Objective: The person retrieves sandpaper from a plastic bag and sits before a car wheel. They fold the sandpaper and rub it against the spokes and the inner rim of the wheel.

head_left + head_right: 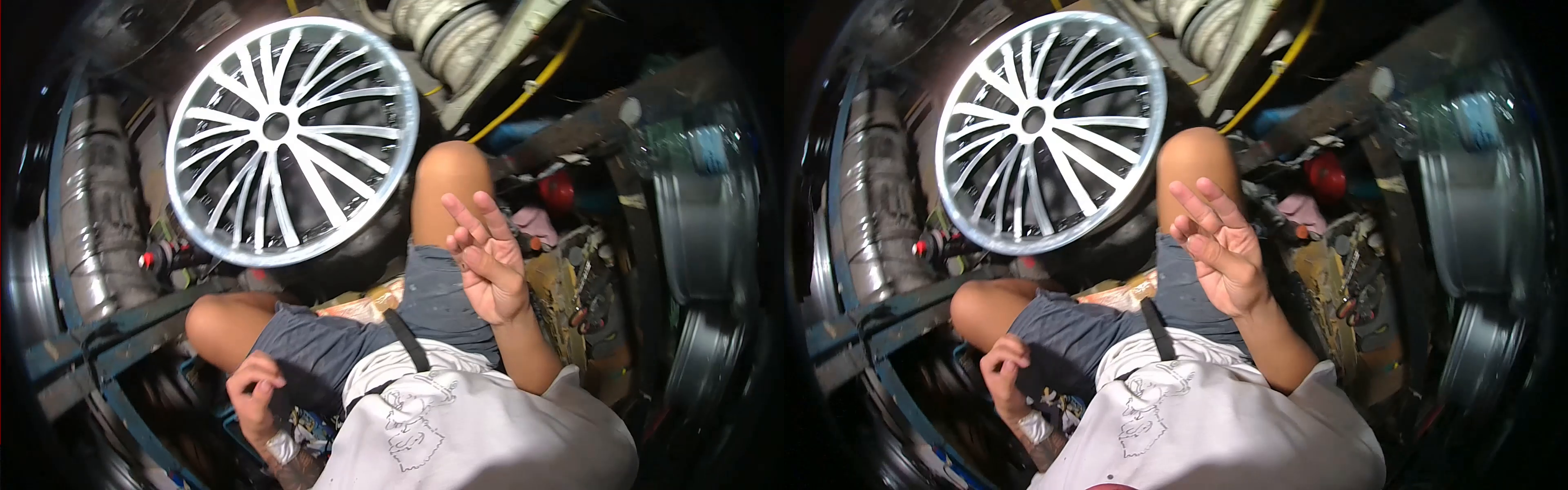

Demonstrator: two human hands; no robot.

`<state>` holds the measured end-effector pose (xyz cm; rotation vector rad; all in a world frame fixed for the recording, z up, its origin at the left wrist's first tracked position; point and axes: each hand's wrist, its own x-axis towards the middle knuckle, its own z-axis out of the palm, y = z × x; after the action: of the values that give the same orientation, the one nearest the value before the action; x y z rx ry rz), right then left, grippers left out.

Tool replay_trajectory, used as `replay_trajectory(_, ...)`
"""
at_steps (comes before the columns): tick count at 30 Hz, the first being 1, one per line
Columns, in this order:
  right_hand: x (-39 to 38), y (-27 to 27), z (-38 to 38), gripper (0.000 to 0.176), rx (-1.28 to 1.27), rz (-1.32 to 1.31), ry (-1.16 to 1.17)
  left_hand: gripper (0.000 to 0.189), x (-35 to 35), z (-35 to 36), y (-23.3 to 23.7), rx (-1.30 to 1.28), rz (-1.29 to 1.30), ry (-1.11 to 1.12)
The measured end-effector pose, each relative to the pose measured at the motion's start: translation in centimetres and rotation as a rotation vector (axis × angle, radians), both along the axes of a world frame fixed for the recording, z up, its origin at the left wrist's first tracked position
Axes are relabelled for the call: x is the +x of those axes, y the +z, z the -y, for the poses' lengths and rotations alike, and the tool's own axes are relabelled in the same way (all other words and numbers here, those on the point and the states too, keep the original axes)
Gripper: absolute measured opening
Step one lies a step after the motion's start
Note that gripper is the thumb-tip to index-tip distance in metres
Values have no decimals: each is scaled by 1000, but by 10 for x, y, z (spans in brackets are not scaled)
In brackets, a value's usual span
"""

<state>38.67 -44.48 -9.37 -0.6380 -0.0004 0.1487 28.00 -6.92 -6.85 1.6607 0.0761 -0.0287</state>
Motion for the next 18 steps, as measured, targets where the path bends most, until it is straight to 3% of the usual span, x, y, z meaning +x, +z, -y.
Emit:
replay_trajectory(7,17,9,-55,78,22,20,269,22,24,25,9,-53,21,-69)
replay_trajectory(12,17,60,-80,94,363,-153,484,27,32,36,14,-104,2,-35)
replay_trajectory(15,2,121,-91,85,731,-92,726,19,30,33,5,-126,-7,-88)
replay_trajectory(18,0,153,-102,83,794,-81,803,19,26,36,-2,-134,-16,-80)
